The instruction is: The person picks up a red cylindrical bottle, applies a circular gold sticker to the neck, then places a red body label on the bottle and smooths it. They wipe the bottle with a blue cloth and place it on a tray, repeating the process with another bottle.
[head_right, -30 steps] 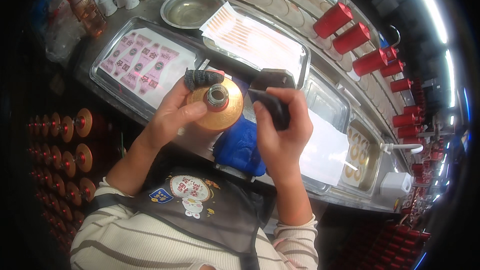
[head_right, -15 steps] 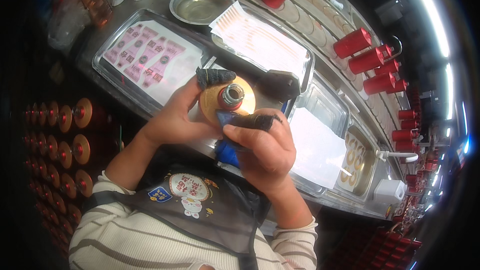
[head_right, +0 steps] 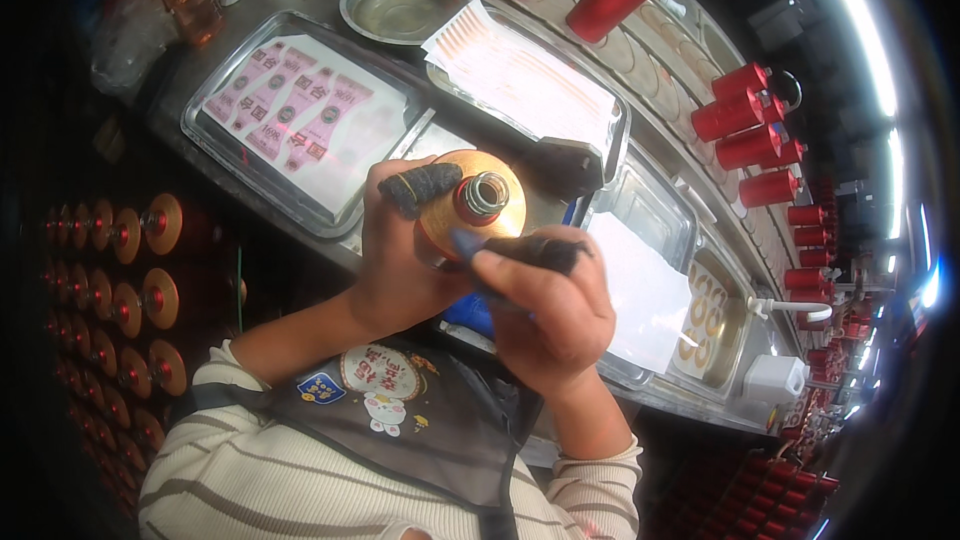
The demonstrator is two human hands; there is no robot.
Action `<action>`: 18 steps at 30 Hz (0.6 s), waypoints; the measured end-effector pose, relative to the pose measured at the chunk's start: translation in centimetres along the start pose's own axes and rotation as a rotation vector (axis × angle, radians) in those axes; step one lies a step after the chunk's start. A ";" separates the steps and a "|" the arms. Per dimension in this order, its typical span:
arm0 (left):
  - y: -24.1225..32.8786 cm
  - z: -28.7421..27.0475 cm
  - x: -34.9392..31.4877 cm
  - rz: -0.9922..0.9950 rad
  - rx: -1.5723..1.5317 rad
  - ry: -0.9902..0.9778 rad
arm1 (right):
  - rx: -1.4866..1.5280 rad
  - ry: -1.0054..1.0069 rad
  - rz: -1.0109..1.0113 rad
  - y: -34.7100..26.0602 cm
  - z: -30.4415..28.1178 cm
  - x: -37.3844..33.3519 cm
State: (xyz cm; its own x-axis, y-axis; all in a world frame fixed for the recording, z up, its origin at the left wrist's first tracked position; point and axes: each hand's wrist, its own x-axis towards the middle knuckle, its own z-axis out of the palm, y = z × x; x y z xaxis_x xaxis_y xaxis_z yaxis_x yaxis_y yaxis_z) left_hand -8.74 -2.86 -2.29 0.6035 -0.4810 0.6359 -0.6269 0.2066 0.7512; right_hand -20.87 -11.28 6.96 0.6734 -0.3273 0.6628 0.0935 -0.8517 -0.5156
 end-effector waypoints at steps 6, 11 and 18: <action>-0.1 0.2 -0.2 0.020 0.085 0.035 | -0.051 -0.012 -0.048 -0.3 0.1 -0.1; -1.0 0.6 -0.3 0.025 0.031 0.030 | 0.101 -0.166 -0.035 -0.7 -0.2 0.1; -2.0 -3.0 2.7 -0.210 -0.413 -0.432 | 0.023 0.013 0.126 1.1 -0.6 -0.8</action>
State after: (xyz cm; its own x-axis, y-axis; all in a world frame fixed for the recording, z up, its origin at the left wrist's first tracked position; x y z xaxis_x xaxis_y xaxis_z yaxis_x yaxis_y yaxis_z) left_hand -4.37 -1.99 -1.52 0.3854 -0.8297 0.4037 -0.2227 0.3409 0.9133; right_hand -21.73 -12.26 6.20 0.6714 -0.4364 0.5990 0.0257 -0.7940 -0.6074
